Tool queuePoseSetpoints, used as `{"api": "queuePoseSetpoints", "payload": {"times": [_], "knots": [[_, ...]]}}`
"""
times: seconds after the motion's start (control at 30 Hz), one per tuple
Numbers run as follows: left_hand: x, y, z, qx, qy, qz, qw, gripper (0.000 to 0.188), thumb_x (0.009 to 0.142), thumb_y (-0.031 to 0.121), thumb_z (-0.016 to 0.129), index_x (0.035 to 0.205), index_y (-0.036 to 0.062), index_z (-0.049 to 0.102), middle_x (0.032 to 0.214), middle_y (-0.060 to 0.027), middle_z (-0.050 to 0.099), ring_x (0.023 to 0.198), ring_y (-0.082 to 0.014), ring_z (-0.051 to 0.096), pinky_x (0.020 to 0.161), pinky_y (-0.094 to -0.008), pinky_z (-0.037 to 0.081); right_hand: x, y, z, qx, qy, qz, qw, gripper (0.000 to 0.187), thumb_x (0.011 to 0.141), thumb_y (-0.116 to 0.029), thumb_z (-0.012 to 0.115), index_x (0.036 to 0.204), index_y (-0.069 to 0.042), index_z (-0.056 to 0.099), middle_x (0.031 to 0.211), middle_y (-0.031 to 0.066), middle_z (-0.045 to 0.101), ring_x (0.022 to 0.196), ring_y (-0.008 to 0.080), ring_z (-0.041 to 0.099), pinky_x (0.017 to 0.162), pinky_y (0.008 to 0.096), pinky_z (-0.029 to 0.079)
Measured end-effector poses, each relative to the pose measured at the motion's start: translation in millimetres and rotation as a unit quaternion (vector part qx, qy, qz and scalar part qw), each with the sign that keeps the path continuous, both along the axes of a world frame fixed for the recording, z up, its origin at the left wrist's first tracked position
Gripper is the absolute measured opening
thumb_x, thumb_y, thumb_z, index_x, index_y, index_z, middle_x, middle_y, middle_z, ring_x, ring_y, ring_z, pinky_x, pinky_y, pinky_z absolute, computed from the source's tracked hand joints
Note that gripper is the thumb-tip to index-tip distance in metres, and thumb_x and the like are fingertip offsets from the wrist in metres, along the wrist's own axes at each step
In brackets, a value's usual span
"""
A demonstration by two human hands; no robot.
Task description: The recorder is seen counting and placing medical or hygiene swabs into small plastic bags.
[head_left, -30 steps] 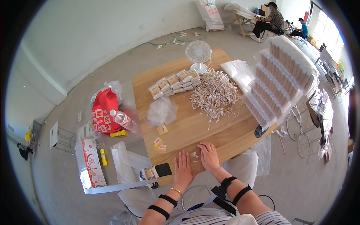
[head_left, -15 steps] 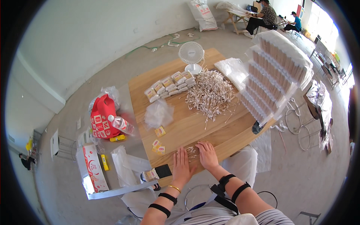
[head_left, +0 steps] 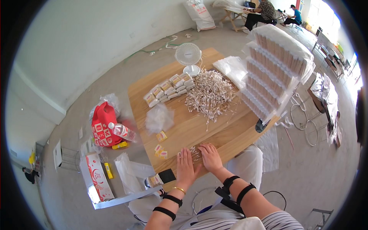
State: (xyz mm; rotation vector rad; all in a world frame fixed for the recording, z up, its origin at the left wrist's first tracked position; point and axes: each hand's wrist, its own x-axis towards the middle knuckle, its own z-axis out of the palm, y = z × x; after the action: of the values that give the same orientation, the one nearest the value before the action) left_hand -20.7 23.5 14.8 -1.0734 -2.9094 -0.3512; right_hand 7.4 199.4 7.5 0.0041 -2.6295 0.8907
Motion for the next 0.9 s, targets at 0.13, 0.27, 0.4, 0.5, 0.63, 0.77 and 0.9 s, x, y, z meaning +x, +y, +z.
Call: {"api": "queuePoseSetpoints", "payload": {"times": [0.13, 0.27, 0.4, 0.5, 0.63, 0.77, 0.9], "knots": [[-14.5, 2.4, -8.0, -0.007, -0.008, 0.009, 1.0, 0.097, 0.097, 0.055, 0.057, 0.156, -0.015, 0.024, 0.164, -0.0336, 0.025, 0.157, -0.0445, 0.019, 0.129, -0.0545, 0.012, 1.6, -0.9, -0.8, 0.002, 0.003, 0.0, 1.0, 0.036, 0.089, -0.007, 0.061, 0.125, -0.004, 0.062, 0.129, 0.0147, 0.062, 0.129, 0.0361, 0.054, 0.116, 0.0476, 0.04], [10.6, -10.2, -7.7, -0.022, -0.048, -0.029, 0.998, 0.098, 0.097, 0.057, 0.056, 0.156, -0.0151, 0.024, 0.165, -0.0335, 0.022, 0.157, -0.0445, 0.018, 0.129, -0.0542, 0.012, 3.5, -2.7, 0.9, 0.005, -0.005, 0.0, 1.0, 0.036, 0.088, -0.006, 0.061, 0.125, -0.004, 0.062, 0.129, 0.0147, 0.062, 0.129, 0.036, 0.054, 0.116, 0.0476, 0.04], [15.5, -7.9, -2.6, -0.033, -0.048, -0.03, 0.998, 0.1, 0.097, 0.058, 0.057, 0.157, -0.0147, 0.023, 0.166, -0.0331, 0.021, 0.158, -0.0439, 0.016, 0.129, -0.055, 0.011, 2.9, -1.0, 1.1, 0.008, 0.003, -0.002, 1.0, 0.033, 0.09, -0.007, 0.06, 0.123, -0.004, 0.062, 0.128, 0.0143, 0.062, 0.127, 0.0361, 0.055, 0.115, 0.0476, 0.04], [4.3, 0.3, 2.5, -0.028, -0.046, -0.007, 0.999, 0.101, 0.096, 0.058, 0.057, 0.158, -0.0139, 0.02, 0.166, -0.0328, 0.021, 0.158, -0.0431, 0.015, 0.128, -0.0557, 0.011, 3.2, -1.1, 3.3, 0.003, 0.014, -0.004, 1.0, 0.031, 0.091, -0.007, 0.06, 0.122, -0.005, 0.062, 0.127, 0.0141, 0.062, 0.127, 0.0362, 0.055, 0.115, 0.0475, 0.041], [-9.3, 6.6, 0.2, -0.013, -0.043, 0.018, 0.999, 0.101, 0.095, 0.054, 0.061, 0.159, -0.0125, 0.018, 0.166, -0.0326, 0.021, 0.158, -0.0424, 0.014, 0.128, -0.0561, 0.011, 1.2, -1.8, 4.1, 0.0, 0.015, -0.005, 1.0, 0.033, 0.088, -0.006, 0.061, 0.121, -0.005, 0.062, 0.128, 0.014, 0.062, 0.128, 0.0361, 0.055, 0.115, 0.0473, 0.04], [-6.1, -3.2, 8.6, 0.065, -0.059, -0.005, 0.996, 0.099, 0.095, 0.05, 0.063, 0.159, -0.0111, 0.019, 0.167, -0.0303, 0.021, 0.158, -0.0424, 0.015, 0.128, -0.0567, 0.01, 4.4, -0.6, -0.5, 0.013, -0.009, -0.002, 1.0, 0.039, 0.086, -0.009, 0.061, 0.125, -0.005, 0.062, 0.131, 0.0147, 0.062, 0.13, 0.0358, 0.053, 0.117, 0.0468, 0.039], [-0.4, -26.0, 3.4, 0.097, -0.053, -0.02, 0.994, 0.096, 0.097, 0.054, 0.057, 0.16, -0.0085, 0.022, 0.167, -0.0284, 0.023, 0.158, -0.0403, 0.016, 0.129, -0.0562, 0.009, 2.6, -1.9, 0.5, 0.013, -0.004, -0.001, 1.0, 0.039, 0.085, -0.008, 0.061, 0.124, -0.005, 0.062, 0.13, 0.0148, 0.062, 0.129, 0.0359, 0.054, 0.116, 0.0467, 0.04]]}}
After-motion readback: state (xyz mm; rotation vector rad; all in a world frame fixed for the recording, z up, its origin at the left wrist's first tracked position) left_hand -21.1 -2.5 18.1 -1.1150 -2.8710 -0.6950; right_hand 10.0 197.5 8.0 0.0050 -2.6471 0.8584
